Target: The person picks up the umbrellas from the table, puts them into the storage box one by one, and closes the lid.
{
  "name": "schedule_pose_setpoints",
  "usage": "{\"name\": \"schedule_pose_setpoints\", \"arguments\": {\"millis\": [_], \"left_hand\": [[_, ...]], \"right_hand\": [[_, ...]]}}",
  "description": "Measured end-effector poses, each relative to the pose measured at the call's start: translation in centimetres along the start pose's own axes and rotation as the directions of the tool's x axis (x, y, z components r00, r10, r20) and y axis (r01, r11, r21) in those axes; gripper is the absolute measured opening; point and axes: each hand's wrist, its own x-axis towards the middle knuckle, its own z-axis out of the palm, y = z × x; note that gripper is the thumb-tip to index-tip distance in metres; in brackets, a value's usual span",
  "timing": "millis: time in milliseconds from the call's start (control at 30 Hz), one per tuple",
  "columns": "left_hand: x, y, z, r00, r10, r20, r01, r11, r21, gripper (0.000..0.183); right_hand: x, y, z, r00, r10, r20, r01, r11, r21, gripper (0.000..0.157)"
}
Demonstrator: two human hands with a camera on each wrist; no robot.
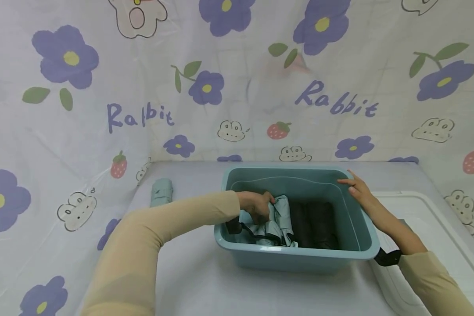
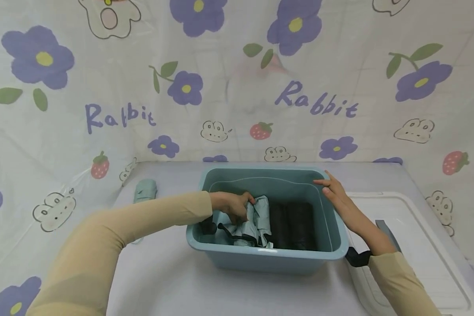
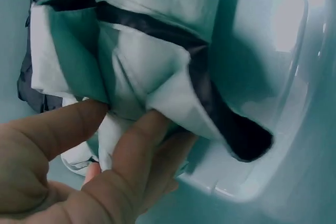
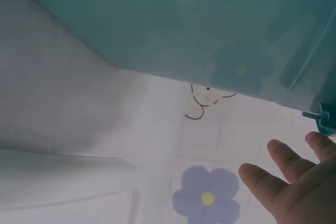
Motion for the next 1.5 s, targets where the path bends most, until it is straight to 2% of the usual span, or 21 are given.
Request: {"name": "schedule_pose_setpoints", "arguments": {"millis": [167, 367, 500, 600, 667, 733, 767, 800, 833, 867, 900, 967, 1000, 1033, 1067, 1100, 1167, 1233, 1333, 1500], "left_hand": [[-0.3, 0.4, -0.6, 0.999, -0.034, 0.032, 0.033, 0.999, 0.006, 0.068], [-1.1, 0.6, -1.1, 0.997, -0.055, 0.062, 0.060, 0.995, -0.074, 0.079], [-1.9, 0.9, -1.5, 0.993, -0.047, 0.113, 0.052, 0.998, -0.047, 0.082], [-2.6, 1.3, -1.8, 0.990, -0.017, 0.137, 0.017, 1.000, 0.000, 0.086], [-3.1, 1.6, -2.0, 0.990, 0.005, 0.138, -0.009, 1.000, 0.024, 0.086], [-3.5, 1.8, -2.2, 0.992, 0.025, 0.126, -0.031, 0.999, 0.040, 0.084], [-3.7, 1.9, -2.4, 0.992, 0.035, 0.122, -0.041, 0.998, 0.044, 0.082], [-3.9, 2.0, -2.5, 0.992, 0.045, 0.117, -0.051, 0.998, 0.048, 0.080], [-4.0, 2.1, -2.6, 0.992, 0.054, 0.117, -0.060, 0.997, 0.045, 0.079], [-4.2, 2.2, -2.7, 0.991, 0.063, 0.118, -0.069, 0.996, 0.048, 0.077], [-4.4, 2.2, -2.8, 0.990, 0.072, 0.119, -0.079, 0.995, 0.054, 0.076], [-4.8, 2.3, -3.0, 0.989, 0.093, 0.118, -0.102, 0.992, 0.072, 0.075], [-5.1, 2.4, -3.1, 0.988, 0.104, 0.115, -0.113, 0.990, 0.083, 0.075], [-5.3, 2.4, -3.2, 0.987, 0.110, 0.113, -0.121, 0.988, 0.092, 0.075], [-5.5, 2.5, -3.3, 0.987, 0.118, 0.113, -0.130, 0.986, 0.107, 0.075], [-5.7, 2.5, -3.3, 0.986, 0.124, 0.112, -0.137, 0.984, 0.116, 0.075], [-6.2, 2.6, -3.5, 0.985, 0.134, 0.114, -0.147, 0.981, 0.125, 0.073], [-6.5, 2.7, -3.7, 0.983, 0.143, 0.118, -0.159, 0.978, 0.137, 0.070], [-7.0, 2.7, -3.9, 0.978, 0.175, 0.114, -0.191, 0.969, 0.154, 0.067], [-8.0, 2.2, -4.2, 0.959, 0.264, 0.106, -0.281, 0.938, 0.204, 0.068]], "right_hand": [[0.0, -0.3, -0.1, 1.000, 0.000, -0.005, 0.000, 1.000, -0.009, 0.046], [0.0, -0.7, 0.0, 1.000, 0.001, 0.001, -0.001, 1.000, 0.007, 0.048], [-0.2, -0.8, -0.1, 1.000, -0.006, 0.005, 0.006, 1.000, 0.000, 0.046], [-0.2, -0.3, -0.2, 1.000, -0.002, 0.002, 0.002, 1.000, -0.008, 0.044], [0.2, 1.3, -0.4, 1.000, -0.006, 0.002, 0.006, 1.000, -0.003, 0.045], [0.8, 3.8, -0.6, 0.999, -0.047, 0.010, 0.047, 0.998, 0.034, 0.050], [2.0, 6.9, -0.7, 0.989, -0.145, -0.011, 0.145, 0.989, 0.041, 0.049], [3.4, 10.3, -0.9, 0.968, -0.249, -0.029, 0.250, 0.967, 0.051, 0.048], [4.7, 13.5, -1.1, 0.935, -0.352, -0.049, 0.355, 0.933, 0.056, 0.046], [5.9, 15.9, -1.2, 0.887, -0.456, -0.069, 0.460, 0.886, 0.060, 0.043], [6.4, 17.2, -1.2, 0.876, -0.476, -0.083, 0.481, 0.875, 0.059, 0.045], [6.7, 17.8, -1.3, 0.885, -0.456, -0.092, 0.461, 0.886, 0.044, 0.044], [5.7, 15.6, -1.1, 0.928, -0.366, -0.073, 0.371, 0.927, 0.062, 0.047], [4.4, 12.3, -0.9, 0.961, -0.271, -0.051, 0.274, 0.960, 0.060, 0.048], [3.0, 9.0, -0.7, 0.985, -0.170, -0.029, 0.171, 0.984, 0.056, 0.051], [1.7, 6.0, -0.5, 0.998, -0.066, -0.008, 0.066, 0.997, 0.042, 0.053], [0.4, 1.6, -0.2, 1.000, -0.022, 0.006, 0.022, 1.000, 0.016, 0.049], [-0.3, -1.3, 0.0, 1.000, -0.005, 0.005, 0.005, 1.000, 0.005, 0.047], [-0.7, -2.8, 0.1, 1.000, 0.006, 0.004, -0.006, 1.000, 0.005, 0.047], [-0.5, -1.3, 0.0, 1.000, -0.021, 0.011, 0.020, 1.000, 0.015, 0.046]]}}
